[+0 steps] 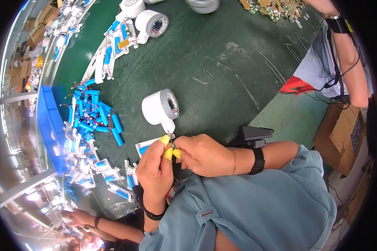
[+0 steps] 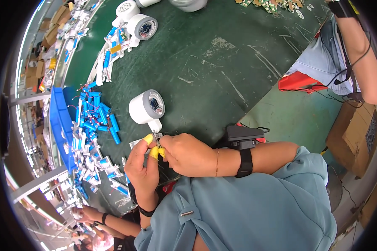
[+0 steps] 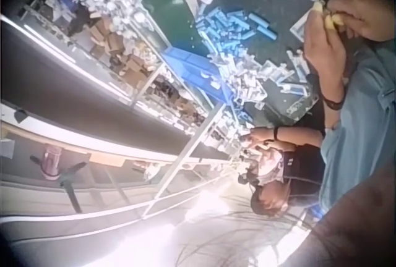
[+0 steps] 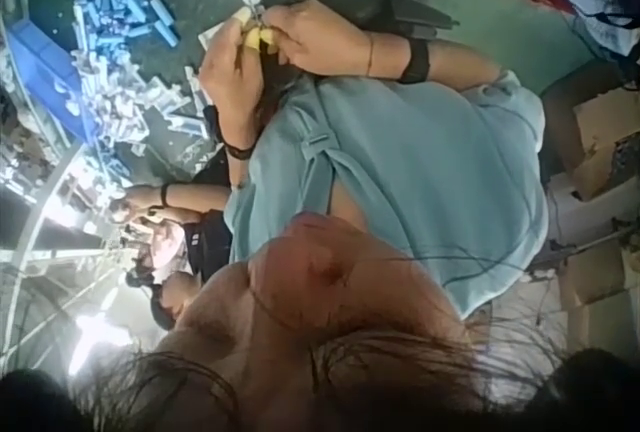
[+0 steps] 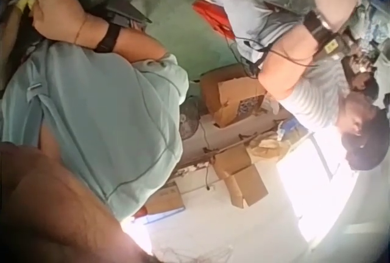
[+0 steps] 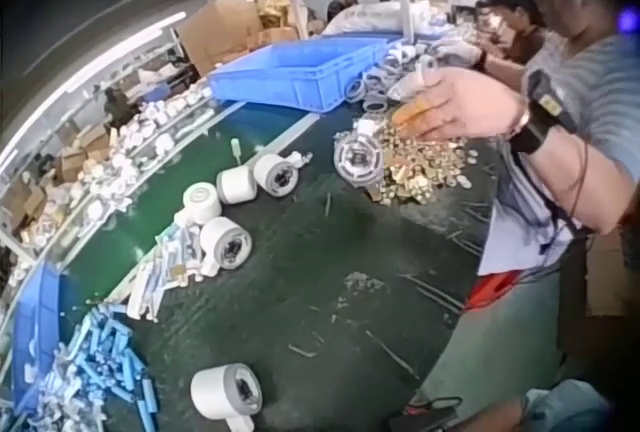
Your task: The person assembles electronic devices by hand, picking up a white plastic housing and a circuit board, then pressing the board into the housing. They then pick up a blue battery, connect its wires to the circuit board, and place the assembled unit onto the workbench before repeating the process.
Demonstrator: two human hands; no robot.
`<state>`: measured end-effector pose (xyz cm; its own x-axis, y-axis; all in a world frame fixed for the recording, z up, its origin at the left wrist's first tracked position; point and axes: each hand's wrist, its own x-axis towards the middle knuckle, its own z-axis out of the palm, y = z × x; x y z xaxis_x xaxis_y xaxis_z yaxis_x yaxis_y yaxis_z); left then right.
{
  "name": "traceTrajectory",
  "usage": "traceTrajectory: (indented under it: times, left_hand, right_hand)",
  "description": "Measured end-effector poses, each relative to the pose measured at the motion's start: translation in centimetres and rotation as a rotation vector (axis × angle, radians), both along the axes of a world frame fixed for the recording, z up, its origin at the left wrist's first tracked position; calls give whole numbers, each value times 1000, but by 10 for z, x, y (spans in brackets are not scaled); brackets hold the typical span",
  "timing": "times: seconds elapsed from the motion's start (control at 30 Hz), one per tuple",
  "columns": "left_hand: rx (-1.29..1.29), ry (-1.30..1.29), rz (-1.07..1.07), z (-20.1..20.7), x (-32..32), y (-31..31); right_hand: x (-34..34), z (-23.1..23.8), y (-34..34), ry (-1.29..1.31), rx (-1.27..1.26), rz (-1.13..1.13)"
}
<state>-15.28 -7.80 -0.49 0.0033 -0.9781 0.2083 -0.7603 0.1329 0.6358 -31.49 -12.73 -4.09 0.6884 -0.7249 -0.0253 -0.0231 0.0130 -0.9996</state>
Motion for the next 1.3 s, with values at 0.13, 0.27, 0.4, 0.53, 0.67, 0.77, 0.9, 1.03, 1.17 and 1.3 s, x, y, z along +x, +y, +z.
traceTrajectory:
  times: [0.13, 0.27, 0.4, 0.53, 0.67, 0.77, 0.9, 1.03, 1.17, 1.3]
  left_hand:
    - [-14, 3, 5, -1, 0, 0]
    - [5, -11, 11, 0, -1, 1]
    - [13, -8, 7, 1, -3, -1]
    - [0, -7, 13, 1, -2, 0]
    - [-21, 17, 19, -1, 0, 1]
    - [-72, 55, -7, 0, 2, 0]
    - [-55, 220, 174, -4, 7, 11]
    - [188, 403, 206, -8, 4, 15]
    - [222, 448, 220, -3, -3, 10]
    - [282, 529, 288, -1, -7, 5]
  right_hand:
    - [0, 0, 2, -15, -13, -13]
    - [0, -1, 2, -3, -18, -1]
    - [1, -3, 1, -16, 14, -9]
    - [1, -3, 0, -5, -13, -3]
    - [2, 0, -2, 6, 20, 27]
    - [4, -2, -2, -11, -40, -7]
    - [6, -3, 0, -39, -132, -71]
    - [6, -2, 3, -53, -194, -103]
    - [7, -2, 6, -13, -243, -127]
    - [7, -2, 7, 46, -260, -113]
